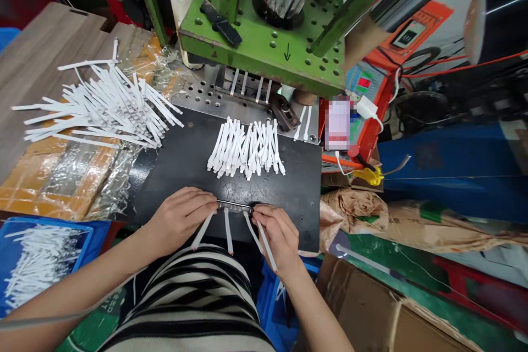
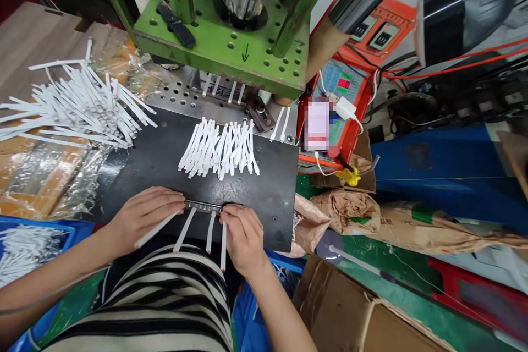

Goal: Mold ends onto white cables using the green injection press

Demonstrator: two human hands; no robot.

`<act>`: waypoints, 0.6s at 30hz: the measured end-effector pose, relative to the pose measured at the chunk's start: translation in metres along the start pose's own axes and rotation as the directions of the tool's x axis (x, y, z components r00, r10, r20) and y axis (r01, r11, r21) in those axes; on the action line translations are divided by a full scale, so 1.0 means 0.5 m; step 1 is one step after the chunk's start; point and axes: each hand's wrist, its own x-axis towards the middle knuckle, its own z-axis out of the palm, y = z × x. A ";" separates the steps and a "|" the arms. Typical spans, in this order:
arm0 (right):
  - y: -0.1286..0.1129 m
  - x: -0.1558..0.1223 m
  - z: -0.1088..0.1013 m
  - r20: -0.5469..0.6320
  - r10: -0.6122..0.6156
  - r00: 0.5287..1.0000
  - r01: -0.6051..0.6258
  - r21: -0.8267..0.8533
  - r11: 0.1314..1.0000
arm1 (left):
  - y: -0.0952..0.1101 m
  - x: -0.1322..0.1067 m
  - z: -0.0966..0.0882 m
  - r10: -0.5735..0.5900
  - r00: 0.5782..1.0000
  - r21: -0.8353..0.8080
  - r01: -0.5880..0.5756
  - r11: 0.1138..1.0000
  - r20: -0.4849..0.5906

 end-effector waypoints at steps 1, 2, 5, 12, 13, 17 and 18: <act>0.000 0.001 0.001 -0.005 -0.009 1.000 0.009 0.000 1.000 | 0.000 -0.001 0.000 0.021 0.999 0.054 -0.023 0.998 0.034; 0.000 0.002 0.000 -0.012 -0.011 1.000 0.011 0.001 1.000 | 0.000 -0.003 0.001 0.029 0.998 0.095 -0.034 0.995 0.054; 0.001 0.019 -0.025 0.098 0.015 0.995 -0.017 0.019 1.000 | 0.002 -0.004 0.005 0.040 0.998 0.120 -0.046 0.992 0.053; 0.092 0.214 -0.128 0.596 -0.022 0.803 -0.037 0.086 0.996 | -0.069 0.068 -0.051 0.075 0.949 -0.129 -0.037 0.991 0.306; 0.122 0.263 -0.127 0.537 0.022 0.843 -0.022 -0.007 1.000 | -0.103 0.097 -0.061 0.074 0.942 -0.124 -0.034 0.992 0.329; 0.230 0.477 -0.078 0.189 0.302 0.934 -0.170 -0.508 0.844 | -0.268 0.267 -0.082 -0.258 0.924 0.297 0.172 0.939 0.282; 0.246 0.522 -0.063 0.135 0.330 0.934 -0.203 -0.561 0.803 | -0.305 0.313 -0.082 -0.317 0.915 0.371 0.212 0.904 0.251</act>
